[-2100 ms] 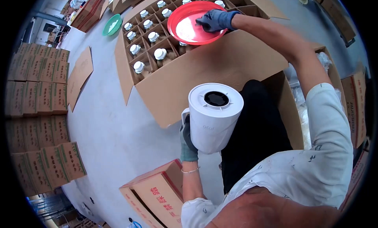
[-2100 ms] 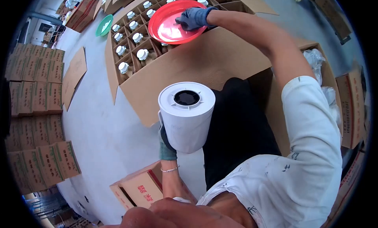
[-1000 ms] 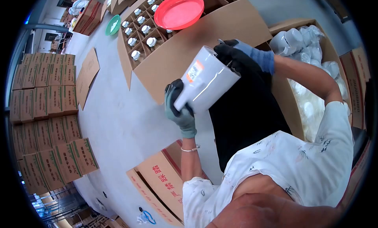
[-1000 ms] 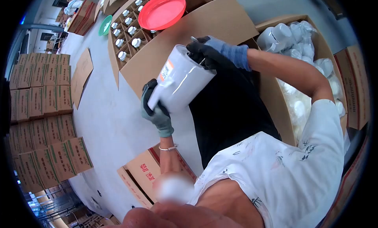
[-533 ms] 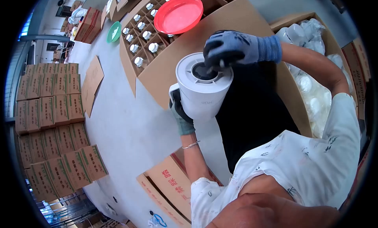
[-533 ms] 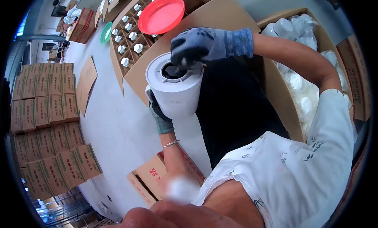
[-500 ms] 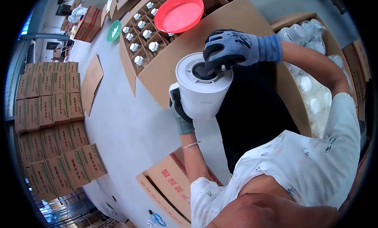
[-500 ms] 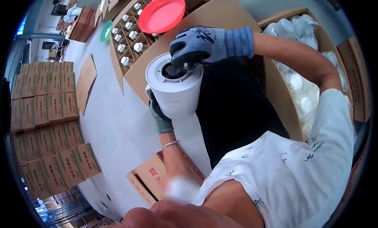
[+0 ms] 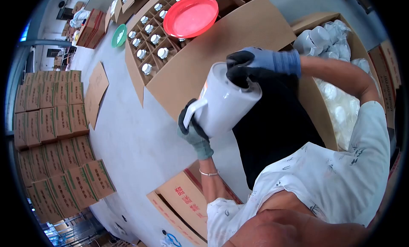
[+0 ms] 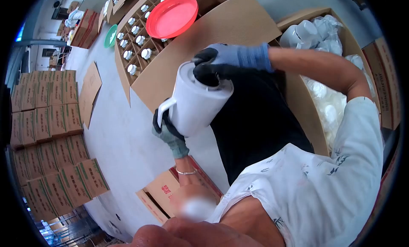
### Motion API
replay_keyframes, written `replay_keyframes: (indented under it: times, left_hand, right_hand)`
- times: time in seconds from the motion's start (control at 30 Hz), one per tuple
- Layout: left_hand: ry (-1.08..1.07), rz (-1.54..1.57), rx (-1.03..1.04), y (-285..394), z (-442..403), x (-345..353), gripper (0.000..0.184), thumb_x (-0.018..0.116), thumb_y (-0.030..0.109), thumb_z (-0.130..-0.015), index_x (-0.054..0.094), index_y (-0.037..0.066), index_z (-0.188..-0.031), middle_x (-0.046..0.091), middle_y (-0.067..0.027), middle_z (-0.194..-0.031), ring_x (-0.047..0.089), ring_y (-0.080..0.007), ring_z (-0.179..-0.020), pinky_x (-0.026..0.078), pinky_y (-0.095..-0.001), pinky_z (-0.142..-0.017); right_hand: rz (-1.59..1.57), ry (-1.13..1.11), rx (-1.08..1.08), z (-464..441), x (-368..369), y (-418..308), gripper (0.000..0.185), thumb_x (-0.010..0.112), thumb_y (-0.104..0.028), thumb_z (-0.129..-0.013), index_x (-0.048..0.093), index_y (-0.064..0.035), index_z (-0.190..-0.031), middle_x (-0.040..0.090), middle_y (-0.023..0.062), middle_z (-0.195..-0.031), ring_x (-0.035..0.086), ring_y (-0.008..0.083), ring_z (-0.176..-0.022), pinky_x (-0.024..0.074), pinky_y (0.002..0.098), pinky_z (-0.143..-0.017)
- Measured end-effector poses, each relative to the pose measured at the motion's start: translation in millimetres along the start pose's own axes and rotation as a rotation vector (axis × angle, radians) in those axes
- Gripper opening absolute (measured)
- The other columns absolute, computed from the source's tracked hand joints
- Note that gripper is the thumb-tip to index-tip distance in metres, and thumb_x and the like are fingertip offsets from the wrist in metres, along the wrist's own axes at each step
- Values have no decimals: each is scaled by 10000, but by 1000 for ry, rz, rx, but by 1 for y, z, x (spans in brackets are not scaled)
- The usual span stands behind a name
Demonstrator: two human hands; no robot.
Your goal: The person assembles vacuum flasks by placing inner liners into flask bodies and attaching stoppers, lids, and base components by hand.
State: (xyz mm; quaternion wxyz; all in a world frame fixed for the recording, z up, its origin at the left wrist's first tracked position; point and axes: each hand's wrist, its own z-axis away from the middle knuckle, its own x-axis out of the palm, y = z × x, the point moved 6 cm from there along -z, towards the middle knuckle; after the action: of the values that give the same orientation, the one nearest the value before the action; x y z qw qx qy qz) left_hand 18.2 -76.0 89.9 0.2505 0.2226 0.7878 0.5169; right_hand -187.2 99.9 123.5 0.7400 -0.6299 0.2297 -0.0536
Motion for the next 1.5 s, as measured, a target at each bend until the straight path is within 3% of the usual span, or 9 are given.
replay_keyframes:
  times: [0.1,0.37,0.6,0.67,0.73,0.8,0.97,1.07,1.5]
  left_hand:
    - [-150,22,74,1,-9,-6,311,476,176,-935,642,-61,-1050,686,-173,-1021,643,-279,-983,480,-396,-915]
    - [-1018,-564,970,115,6,114,298,558,291,-878,694,108,-1070,658,-87,-1141,590,-293,-1110,374,-485,-1050]
    - [-819,-324,613,55,76,120,581,438,458,-950,526,2,-1299,510,-186,-1340,447,-444,-1251,322,-532,-1065]
    - [-773,-341,488,44,102,109,571,423,448,-959,512,7,-1312,473,-186,-1374,400,-433,-1295,317,-552,-1064]
    - [-706,-387,402,50,118,107,589,421,463,-958,500,2,-1317,453,-190,-1386,393,-440,-1295,318,-566,-1063]
    - [-643,-403,335,56,124,110,586,409,439,-966,471,-11,-1337,434,-197,-1399,387,-444,-1297,314,-572,-1063]
    - [-682,-454,328,57,117,120,603,394,440,-975,424,-18,-1367,409,-240,-1400,375,-444,-1303,310,-557,-1071]
    - [-744,-520,361,50,111,112,673,413,495,-957,374,-15,-1395,366,-277,-1412,356,-440,-1318,318,-536,-1071]
    - [-771,-629,143,34,91,66,615,473,281,-949,279,-45,-1433,342,-240,-1456,328,-410,-1348,285,-503,-1098]
  right_hand:
    - [-61,-216,-50,-40,-37,4,369,605,-388,-880,667,-30,-946,638,55,-748,591,170,-589,511,329,-583]
    - [566,694,-21,-240,-141,70,474,594,-479,-838,659,-53,-1036,678,157,-958,657,332,-818,522,443,-754]
    - [69,549,-200,19,-136,75,381,647,-303,-836,577,-56,-1118,653,105,-922,648,249,-816,532,400,-677]
    - [397,949,-441,100,-196,144,413,627,-231,-846,566,-77,-1225,647,116,-1049,627,238,-918,514,365,-829]
    - [386,1245,59,192,-263,213,306,550,-66,-912,574,-42,-1217,627,98,-1176,575,185,-1117,466,327,-964]
    - [638,1432,114,255,-300,256,561,645,-403,-854,508,-128,-1323,619,174,-1145,599,320,-1054,471,398,-908]
    - [598,956,265,196,-233,262,870,709,-546,-707,356,-252,-1447,448,280,-1269,478,453,-1128,381,478,-1001]
    - [1107,596,136,127,-185,257,646,656,-345,-753,460,-184,-1348,418,190,-1328,421,358,-1224,372,483,-948]
    - [733,1090,534,197,-230,311,688,650,-402,-782,428,-50,-1330,494,183,-1283,505,384,-1098,427,489,-893]
